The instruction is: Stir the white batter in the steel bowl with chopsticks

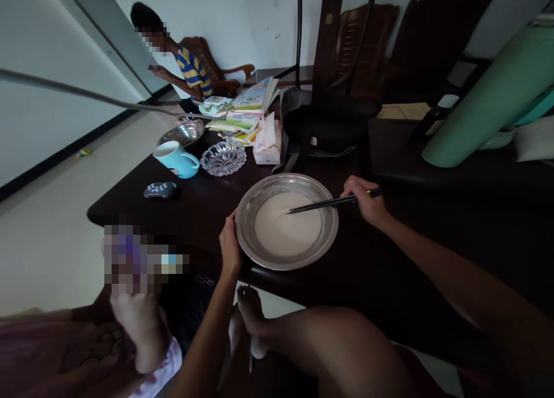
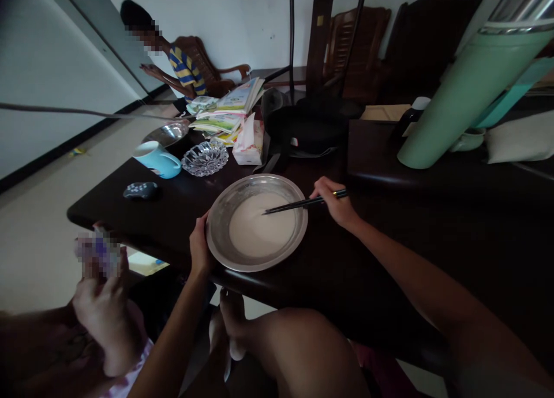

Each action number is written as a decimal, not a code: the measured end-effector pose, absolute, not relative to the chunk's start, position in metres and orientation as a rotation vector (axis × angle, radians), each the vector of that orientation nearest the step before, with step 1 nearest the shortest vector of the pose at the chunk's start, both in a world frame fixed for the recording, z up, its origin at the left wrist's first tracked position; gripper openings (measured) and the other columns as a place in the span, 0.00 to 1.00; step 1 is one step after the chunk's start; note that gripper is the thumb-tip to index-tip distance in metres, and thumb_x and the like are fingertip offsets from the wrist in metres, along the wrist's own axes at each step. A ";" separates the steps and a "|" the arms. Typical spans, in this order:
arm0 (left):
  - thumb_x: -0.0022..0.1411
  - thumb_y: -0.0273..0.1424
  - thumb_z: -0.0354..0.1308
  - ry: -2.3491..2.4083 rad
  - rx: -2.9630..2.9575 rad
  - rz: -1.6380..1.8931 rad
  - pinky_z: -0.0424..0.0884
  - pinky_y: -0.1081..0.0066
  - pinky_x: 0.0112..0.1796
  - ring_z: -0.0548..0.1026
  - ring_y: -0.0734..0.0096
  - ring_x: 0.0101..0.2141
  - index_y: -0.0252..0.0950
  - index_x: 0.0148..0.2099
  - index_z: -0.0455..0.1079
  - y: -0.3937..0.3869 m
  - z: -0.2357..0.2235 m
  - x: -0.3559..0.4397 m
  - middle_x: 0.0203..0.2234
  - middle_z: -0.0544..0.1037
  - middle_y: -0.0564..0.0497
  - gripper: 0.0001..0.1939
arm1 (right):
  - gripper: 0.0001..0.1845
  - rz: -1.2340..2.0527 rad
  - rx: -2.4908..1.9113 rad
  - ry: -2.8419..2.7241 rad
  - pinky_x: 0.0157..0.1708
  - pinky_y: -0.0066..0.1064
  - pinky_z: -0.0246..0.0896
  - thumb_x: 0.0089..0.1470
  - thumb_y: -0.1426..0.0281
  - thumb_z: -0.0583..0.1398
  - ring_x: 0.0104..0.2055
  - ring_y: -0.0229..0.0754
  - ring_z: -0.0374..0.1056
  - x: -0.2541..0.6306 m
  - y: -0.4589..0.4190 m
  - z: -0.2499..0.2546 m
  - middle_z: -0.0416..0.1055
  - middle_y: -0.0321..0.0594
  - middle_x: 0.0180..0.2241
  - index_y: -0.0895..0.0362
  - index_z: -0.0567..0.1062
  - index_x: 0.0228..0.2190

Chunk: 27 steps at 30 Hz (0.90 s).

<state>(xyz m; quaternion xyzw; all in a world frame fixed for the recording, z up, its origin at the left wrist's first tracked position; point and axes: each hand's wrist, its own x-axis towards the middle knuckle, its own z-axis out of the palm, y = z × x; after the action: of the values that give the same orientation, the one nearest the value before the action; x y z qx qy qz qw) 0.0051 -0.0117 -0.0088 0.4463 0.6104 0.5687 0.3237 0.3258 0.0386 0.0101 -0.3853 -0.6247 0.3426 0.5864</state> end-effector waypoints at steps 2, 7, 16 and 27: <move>0.65 0.52 0.49 1.642 1.185 1.477 0.67 0.62 0.55 0.75 0.57 0.51 0.36 0.49 0.77 -0.015 -0.007 0.006 0.46 0.81 0.47 0.28 | 0.30 0.786 -0.852 -1.363 0.27 0.34 0.55 0.60 0.49 0.56 0.24 0.39 0.59 0.326 0.040 0.009 0.63 0.36 0.18 0.54 0.73 0.15; 0.64 0.53 0.51 1.633 1.202 1.479 0.68 0.63 0.54 0.75 0.57 0.51 0.35 0.49 0.77 -0.016 -0.007 0.005 0.46 0.81 0.47 0.28 | 0.25 0.921 -0.846 -1.610 0.30 0.35 0.58 0.59 0.51 0.59 0.27 0.39 0.63 0.323 0.035 0.013 0.68 0.37 0.22 0.54 0.78 0.20; 0.65 0.52 0.52 1.528 1.192 1.539 0.63 0.58 0.60 0.70 0.57 0.59 0.42 0.68 0.61 -0.016 -0.011 0.005 0.59 0.73 0.45 0.34 | 0.20 1.080 -0.735 -1.445 0.32 0.35 0.64 0.59 0.54 0.61 0.28 0.40 0.71 0.318 0.034 0.012 0.76 0.37 0.25 0.54 0.73 0.22; 0.66 0.48 0.52 1.403 1.319 1.468 0.54 0.58 0.65 0.60 0.55 0.66 0.44 0.66 0.64 -0.016 -0.010 0.005 0.66 0.64 0.48 0.30 | 0.22 1.002 -0.861 -1.518 0.31 0.32 0.66 0.58 0.50 0.60 0.29 0.39 0.72 0.317 0.031 0.018 0.75 0.37 0.24 0.54 0.78 0.26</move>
<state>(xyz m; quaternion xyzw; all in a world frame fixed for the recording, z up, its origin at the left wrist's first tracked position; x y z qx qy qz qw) 0.0047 -0.0165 -0.0100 0.5098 0.5423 0.5673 0.3523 0.3171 0.0312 0.0176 -0.3613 -0.6373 0.4207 0.5350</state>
